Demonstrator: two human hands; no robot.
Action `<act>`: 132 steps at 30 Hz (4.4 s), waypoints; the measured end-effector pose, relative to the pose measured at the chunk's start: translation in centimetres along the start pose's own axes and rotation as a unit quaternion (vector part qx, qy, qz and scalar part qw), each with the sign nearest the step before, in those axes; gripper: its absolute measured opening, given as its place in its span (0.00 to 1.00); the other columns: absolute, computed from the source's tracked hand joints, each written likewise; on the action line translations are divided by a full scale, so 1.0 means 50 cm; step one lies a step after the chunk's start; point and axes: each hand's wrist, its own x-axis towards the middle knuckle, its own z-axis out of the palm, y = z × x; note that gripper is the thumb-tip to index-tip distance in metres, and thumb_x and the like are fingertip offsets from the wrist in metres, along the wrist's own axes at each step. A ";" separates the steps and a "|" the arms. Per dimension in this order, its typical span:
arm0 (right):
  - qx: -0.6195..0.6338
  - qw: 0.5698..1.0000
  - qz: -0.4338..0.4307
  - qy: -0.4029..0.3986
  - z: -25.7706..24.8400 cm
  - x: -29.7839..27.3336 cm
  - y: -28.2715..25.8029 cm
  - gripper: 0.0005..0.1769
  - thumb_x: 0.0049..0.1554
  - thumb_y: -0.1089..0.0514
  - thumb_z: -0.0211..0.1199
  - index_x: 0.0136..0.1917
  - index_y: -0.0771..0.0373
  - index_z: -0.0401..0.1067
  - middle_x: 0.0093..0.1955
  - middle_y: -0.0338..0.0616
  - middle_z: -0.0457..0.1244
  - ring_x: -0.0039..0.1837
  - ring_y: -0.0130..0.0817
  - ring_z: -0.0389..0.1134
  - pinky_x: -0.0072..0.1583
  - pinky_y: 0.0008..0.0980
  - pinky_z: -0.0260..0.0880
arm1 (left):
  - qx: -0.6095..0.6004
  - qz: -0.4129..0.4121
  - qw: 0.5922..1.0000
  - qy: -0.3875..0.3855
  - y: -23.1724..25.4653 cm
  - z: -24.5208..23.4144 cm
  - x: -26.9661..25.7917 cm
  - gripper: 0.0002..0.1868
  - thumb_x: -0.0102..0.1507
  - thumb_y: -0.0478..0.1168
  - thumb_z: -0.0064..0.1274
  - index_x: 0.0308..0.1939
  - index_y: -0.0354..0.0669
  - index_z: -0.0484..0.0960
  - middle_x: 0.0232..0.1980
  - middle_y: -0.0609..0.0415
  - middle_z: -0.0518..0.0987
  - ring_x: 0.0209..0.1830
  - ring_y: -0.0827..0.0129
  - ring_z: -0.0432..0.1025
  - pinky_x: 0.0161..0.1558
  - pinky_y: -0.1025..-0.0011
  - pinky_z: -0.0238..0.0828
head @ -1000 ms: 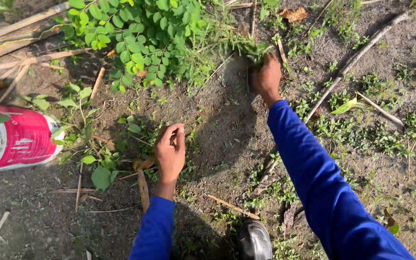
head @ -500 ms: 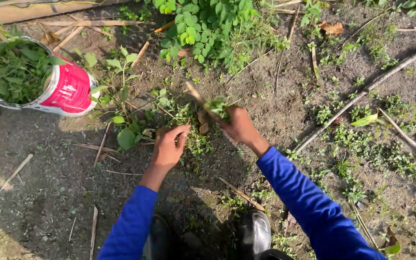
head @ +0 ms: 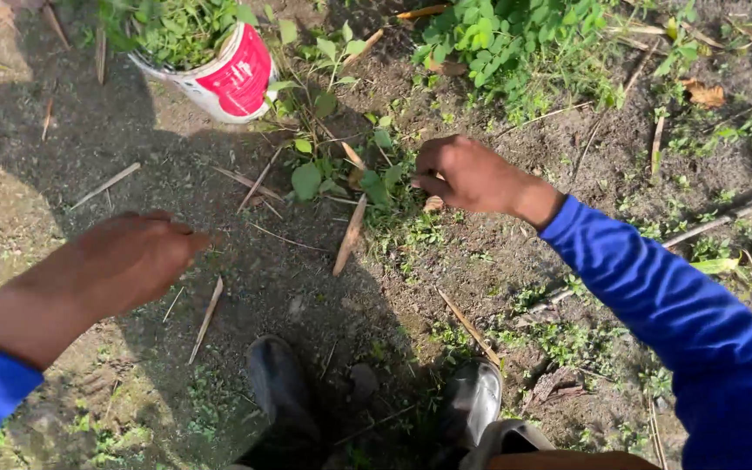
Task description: The recorder is weeding small plants and grass from the ground in an outdoor garden area.
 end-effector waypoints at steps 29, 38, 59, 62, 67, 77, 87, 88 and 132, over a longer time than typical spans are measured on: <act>-0.080 0.991 0.104 -0.017 0.503 -0.224 -0.130 0.17 0.57 0.56 0.64 0.58 0.64 0.72 0.58 0.50 0.63 0.57 0.46 0.70 0.58 0.41 0.72 | -0.241 0.263 0.918 0.176 0.350 0.586 0.297 0.20 0.55 0.32 0.54 0.52 0.42 0.78 0.52 0.51 0.75 0.56 0.55 0.71 0.44 0.60 0.76; -0.103 0.964 0.242 0.032 0.461 -0.367 -0.082 0.11 0.64 0.54 0.59 0.53 0.62 0.73 0.51 0.47 0.65 0.51 0.44 0.71 0.50 0.42 0.75 | -0.258 0.314 0.883 0.233 0.359 0.638 0.327 0.14 0.59 0.35 0.47 0.48 0.35 0.77 0.53 0.46 0.75 0.57 0.52 0.71 0.48 0.62 0.76; -0.133 0.955 0.266 0.005 0.555 -0.380 -0.079 0.09 0.60 0.63 0.56 0.53 0.68 0.71 0.49 0.54 0.66 0.42 0.38 0.70 0.34 0.27 0.74 | -0.239 0.315 0.905 0.155 0.405 0.539 0.404 0.18 0.62 0.28 0.51 0.56 0.30 0.81 0.54 0.46 0.75 0.55 0.55 0.69 0.47 0.65 0.78; -0.087 0.952 0.293 -0.021 0.561 -0.381 -0.069 0.08 0.60 0.66 0.55 0.52 0.67 0.72 0.49 0.52 0.67 0.41 0.37 0.70 0.37 0.32 0.74 | -0.204 0.317 0.915 0.145 0.416 0.514 0.391 0.17 0.61 0.29 0.51 0.54 0.30 0.79 0.52 0.46 0.75 0.57 0.54 0.69 0.50 0.63 0.77; 0.159 0.874 0.459 -0.031 0.525 -0.402 -0.081 0.12 0.69 0.58 0.48 0.62 0.62 0.69 0.42 0.51 0.66 0.37 0.42 0.69 0.38 0.40 0.70 | -0.185 0.329 0.902 0.211 0.413 0.526 0.390 0.17 0.59 0.28 0.50 0.52 0.28 0.76 0.53 0.42 0.74 0.55 0.53 0.69 0.52 0.61 0.76; -0.086 0.980 0.174 0.041 0.463 -0.495 -0.076 0.18 0.58 0.61 0.59 0.61 0.64 0.73 0.56 0.51 0.67 0.54 0.46 0.71 0.47 0.37 0.79 | -0.032 0.395 0.918 0.024 0.355 0.216 0.265 0.10 0.57 0.34 0.49 0.41 0.36 0.76 0.44 0.48 0.74 0.51 0.57 0.71 0.47 0.61 0.75; -0.176 0.980 0.058 -0.066 0.511 -0.447 -0.046 0.09 0.56 0.60 0.61 0.48 0.67 0.69 0.49 0.51 0.65 0.56 0.47 0.71 0.56 0.40 0.77 | -0.083 0.358 0.930 -0.001 0.535 0.449 0.308 0.24 0.53 0.47 0.64 0.47 0.36 0.77 0.45 0.45 0.80 0.44 0.53 0.78 0.43 0.59 0.80; -0.171 0.981 0.058 -0.069 0.513 -0.449 -0.049 0.09 0.56 0.60 0.61 0.48 0.67 0.69 0.49 0.51 0.65 0.56 0.47 0.71 0.56 0.40 0.77 | -0.086 0.358 0.930 -0.005 0.561 0.462 0.303 0.24 0.53 0.47 0.64 0.47 0.36 0.77 0.45 0.45 0.80 0.44 0.53 0.78 0.43 0.59 0.80; 0.107 0.989 0.022 -0.096 0.611 -0.529 -0.191 0.23 0.55 0.63 0.62 0.64 0.64 0.67 0.56 0.48 0.62 0.62 0.44 0.65 0.64 0.40 0.69 | -0.007 0.413 0.909 0.057 0.578 0.700 0.260 0.08 0.62 0.41 0.51 0.36 0.39 0.79 0.32 0.47 0.81 0.28 0.58 0.79 0.30 0.62 0.76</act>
